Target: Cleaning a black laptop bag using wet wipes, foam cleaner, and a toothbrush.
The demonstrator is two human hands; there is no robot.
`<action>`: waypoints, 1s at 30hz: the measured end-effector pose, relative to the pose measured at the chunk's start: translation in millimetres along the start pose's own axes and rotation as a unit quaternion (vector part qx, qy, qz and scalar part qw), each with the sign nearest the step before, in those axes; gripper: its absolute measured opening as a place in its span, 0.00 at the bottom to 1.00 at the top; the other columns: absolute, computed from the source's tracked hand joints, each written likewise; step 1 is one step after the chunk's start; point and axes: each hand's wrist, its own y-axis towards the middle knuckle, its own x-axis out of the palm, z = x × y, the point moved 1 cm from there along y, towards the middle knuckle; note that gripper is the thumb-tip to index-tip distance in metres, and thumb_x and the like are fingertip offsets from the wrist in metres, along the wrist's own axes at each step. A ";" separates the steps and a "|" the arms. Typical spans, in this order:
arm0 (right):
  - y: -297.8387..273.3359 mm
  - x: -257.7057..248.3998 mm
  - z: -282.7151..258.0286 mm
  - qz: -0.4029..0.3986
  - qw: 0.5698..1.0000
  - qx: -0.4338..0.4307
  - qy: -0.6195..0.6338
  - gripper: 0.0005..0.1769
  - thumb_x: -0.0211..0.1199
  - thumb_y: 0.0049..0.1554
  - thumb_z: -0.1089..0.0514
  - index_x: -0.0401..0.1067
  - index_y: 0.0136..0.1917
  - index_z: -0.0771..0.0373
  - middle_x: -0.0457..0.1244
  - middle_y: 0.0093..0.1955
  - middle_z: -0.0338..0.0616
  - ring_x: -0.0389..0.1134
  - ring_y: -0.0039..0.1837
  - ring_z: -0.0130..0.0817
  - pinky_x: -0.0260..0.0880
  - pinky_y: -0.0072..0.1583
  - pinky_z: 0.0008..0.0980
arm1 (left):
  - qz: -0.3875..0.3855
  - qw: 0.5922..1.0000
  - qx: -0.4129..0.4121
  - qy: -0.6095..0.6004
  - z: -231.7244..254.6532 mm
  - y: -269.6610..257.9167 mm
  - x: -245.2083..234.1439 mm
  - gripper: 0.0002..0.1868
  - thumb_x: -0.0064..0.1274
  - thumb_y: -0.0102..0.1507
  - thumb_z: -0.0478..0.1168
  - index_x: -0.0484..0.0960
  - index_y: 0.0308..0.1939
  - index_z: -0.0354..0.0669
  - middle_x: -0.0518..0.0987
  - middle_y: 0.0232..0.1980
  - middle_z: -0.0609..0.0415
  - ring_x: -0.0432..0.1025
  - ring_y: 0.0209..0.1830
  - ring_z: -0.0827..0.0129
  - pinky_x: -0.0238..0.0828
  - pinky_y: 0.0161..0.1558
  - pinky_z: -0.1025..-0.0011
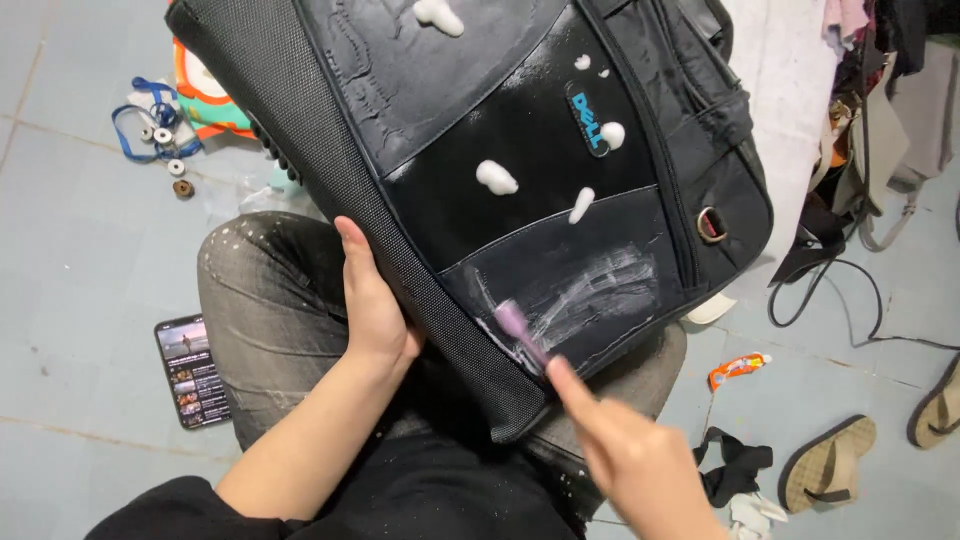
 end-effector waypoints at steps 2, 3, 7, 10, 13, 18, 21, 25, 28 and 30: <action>5.3 -12.3 20.6 0.063 0.994 0.062 -0.066 0.37 0.64 0.52 0.63 0.68 0.74 0.45 0.66 0.28 0.38 0.62 0.25 0.31 0.66 0.32 0.36 | -0.017 1.000 0.008 -0.007 -1.9 0.7 -0.2 0.41 0.36 0.59 0.67 0.69 0.66 0.43 0.75 0.68 0.48 0.72 0.62 0.61 0.70 0.62 0.64; 6.1 -18.2 30.7 0.125 0.976 0.123 -0.132 0.33 0.63 0.57 0.61 0.71 0.73 0.38 0.62 0.26 0.41 0.57 0.26 0.37 0.60 0.34 0.43 | -0.033 0.999 0.015 -0.014 -2.9 0.1 -1.1 0.42 0.37 0.59 0.67 0.68 0.68 0.44 0.74 0.69 0.48 0.71 0.64 0.61 0.69 0.63 0.63; 27.0 -16.1 14.2 0.080 0.973 0.135 -0.170 0.38 0.56 0.59 0.58 0.58 0.82 0.44 0.67 0.34 0.42 0.68 0.30 0.42 0.67 0.36 0.46 | -0.020 1.000 0.011 -0.009 -2.7 -4.0 0.3 0.43 0.36 0.58 0.68 0.69 0.67 0.44 0.74 0.70 0.48 0.71 0.65 0.60 0.68 0.64 0.62; 37.4 -16.8 5.1 0.115 0.982 -0.010 -0.152 0.35 0.66 0.54 0.58 0.68 0.74 0.43 0.63 0.26 0.32 0.60 0.23 0.26 0.62 0.28 0.35 | -0.009 1.000 -0.001 -0.005 -2.4 -3.0 -0.5 0.43 0.35 0.58 0.68 0.69 0.67 0.43 0.74 0.70 0.46 0.71 0.65 0.59 0.69 0.63 0.62; 45.7 -25.6 14.8 0.193 0.953 0.135 -0.192 0.27 0.62 0.61 0.60 0.74 0.74 0.48 0.69 0.33 0.47 0.68 0.30 0.47 0.62 0.34 0.43 | -0.024 1.000 0.003 -0.016 -3.8 -3.9 -0.9 0.43 0.36 0.58 0.68 0.69 0.67 0.42 0.74 0.70 0.46 0.71 0.65 0.59 0.69 0.64 0.62; 50.6 -25.5 -3.7 0.078 0.964 0.100 -0.235 0.32 0.55 0.59 0.48 0.63 0.77 0.34 0.72 0.45 0.38 0.70 0.26 0.43 0.68 0.30 0.50 | -0.023 1.000 0.004 -0.008 -5.5 -1.1 -6.8 0.42 0.36 0.59 0.67 0.70 0.66 0.41 0.75 0.68 0.47 0.71 0.63 0.60 0.69 0.62 0.63; 63.9 -30.0 15.2 0.155 0.948 0.128 -0.249 0.35 0.58 0.61 0.58 0.63 0.81 0.48 0.67 0.29 0.51 0.67 0.26 0.53 0.63 0.32 0.53 | -0.027 1.000 0.003 -0.009 -2.8 -3.5 -3.9 0.42 0.35 0.60 0.67 0.69 0.66 0.41 0.75 0.67 0.46 0.72 0.61 0.60 0.70 0.61 0.63; 57.9 -21.3 -32.5 0.100 0.983 -0.056 -0.143 0.34 0.64 0.54 0.57 0.67 0.74 0.47 0.59 0.23 0.31 0.58 0.20 0.30 0.59 0.25 0.35 | -0.024 1.000 -0.004 -0.005 -4.5 -0.7 -7.1 0.42 0.36 0.59 0.68 0.70 0.65 0.40 0.75 0.68 0.46 0.70 0.64 0.58 0.67 0.64 0.60; 70.1 -32.8 0.1 0.135 0.971 0.122 -0.158 0.35 0.61 0.56 0.56 0.65 0.77 0.38 0.73 0.44 0.42 0.72 0.34 0.49 0.67 0.34 0.49 | -0.033 0.999 -0.007 -0.007 -3.8 -3.4 -6.3 0.42 0.34 0.59 0.67 0.70 0.65 0.41 0.75 0.68 0.45 0.72 0.63 0.58 0.69 0.62 0.60; 74.5 -28.5 2.8 0.156 0.951 0.123 -0.238 0.37 0.59 0.59 0.57 0.62 0.81 0.46 0.66 0.29 0.46 0.67 0.26 0.45 0.63 0.30 0.47 | -0.020 0.999 -0.016 -0.020 -6.2 -2.4 -8.7 0.40 0.35 0.60 0.67 0.71 0.64 0.41 0.76 0.67 0.46 0.71 0.62 0.59 0.69 0.62 0.60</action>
